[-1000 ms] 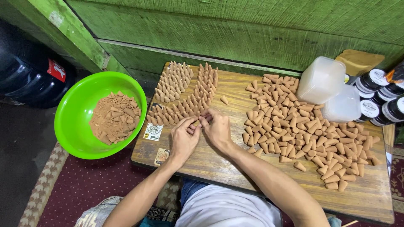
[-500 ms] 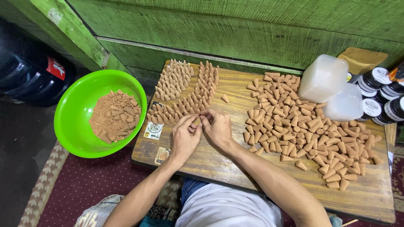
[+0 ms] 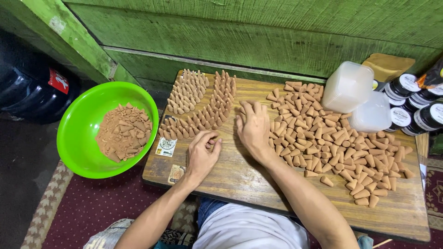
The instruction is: The person organizes incense cones by hand on a wooden table, lining them up into curved rows and gathering others into a pile near several small jars and containers.
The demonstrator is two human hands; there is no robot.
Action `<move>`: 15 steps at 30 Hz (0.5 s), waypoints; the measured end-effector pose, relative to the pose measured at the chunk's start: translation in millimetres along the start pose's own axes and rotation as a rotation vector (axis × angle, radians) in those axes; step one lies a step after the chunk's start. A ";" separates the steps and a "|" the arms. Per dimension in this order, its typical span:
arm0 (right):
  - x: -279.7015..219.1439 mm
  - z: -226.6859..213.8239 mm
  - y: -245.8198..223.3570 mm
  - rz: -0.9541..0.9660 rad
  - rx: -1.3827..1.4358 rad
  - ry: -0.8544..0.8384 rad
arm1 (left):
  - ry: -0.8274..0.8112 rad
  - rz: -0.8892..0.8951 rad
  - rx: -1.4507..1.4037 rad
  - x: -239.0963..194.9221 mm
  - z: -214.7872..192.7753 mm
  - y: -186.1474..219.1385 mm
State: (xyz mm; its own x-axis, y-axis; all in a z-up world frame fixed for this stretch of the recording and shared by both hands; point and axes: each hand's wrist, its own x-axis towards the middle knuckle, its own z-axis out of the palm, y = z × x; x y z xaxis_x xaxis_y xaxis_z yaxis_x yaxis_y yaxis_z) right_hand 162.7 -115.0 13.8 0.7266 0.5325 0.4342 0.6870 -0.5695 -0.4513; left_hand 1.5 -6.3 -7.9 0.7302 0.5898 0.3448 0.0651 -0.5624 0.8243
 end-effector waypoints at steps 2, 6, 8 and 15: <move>2.1 7.7 3.1 -0.009 -0.072 -0.063 | -0.020 0.042 0.009 -0.7 4.6 -6.6; -7.6 25.6 14.0 -0.049 -0.178 -0.165 | -0.110 0.189 0.049 -2.2 9.6 -11.9; -9.5 25.4 16.7 -0.061 -0.173 -0.141 | -0.143 0.239 0.052 -2.6 9.1 -10.7; -16.6 -13.0 27.0 -0.090 -0.116 -0.166 | -0.297 0.360 0.023 6.6 -2.6 41.5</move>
State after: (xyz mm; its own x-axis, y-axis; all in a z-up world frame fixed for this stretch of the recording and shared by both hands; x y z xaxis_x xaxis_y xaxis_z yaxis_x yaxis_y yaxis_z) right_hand 169.0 -147.4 4.6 0.6601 0.6747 0.3302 0.7508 -0.5783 -0.3192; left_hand 7.2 -24.2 29.8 0.8722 0.1651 0.4604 -0.2152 -0.7157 0.6644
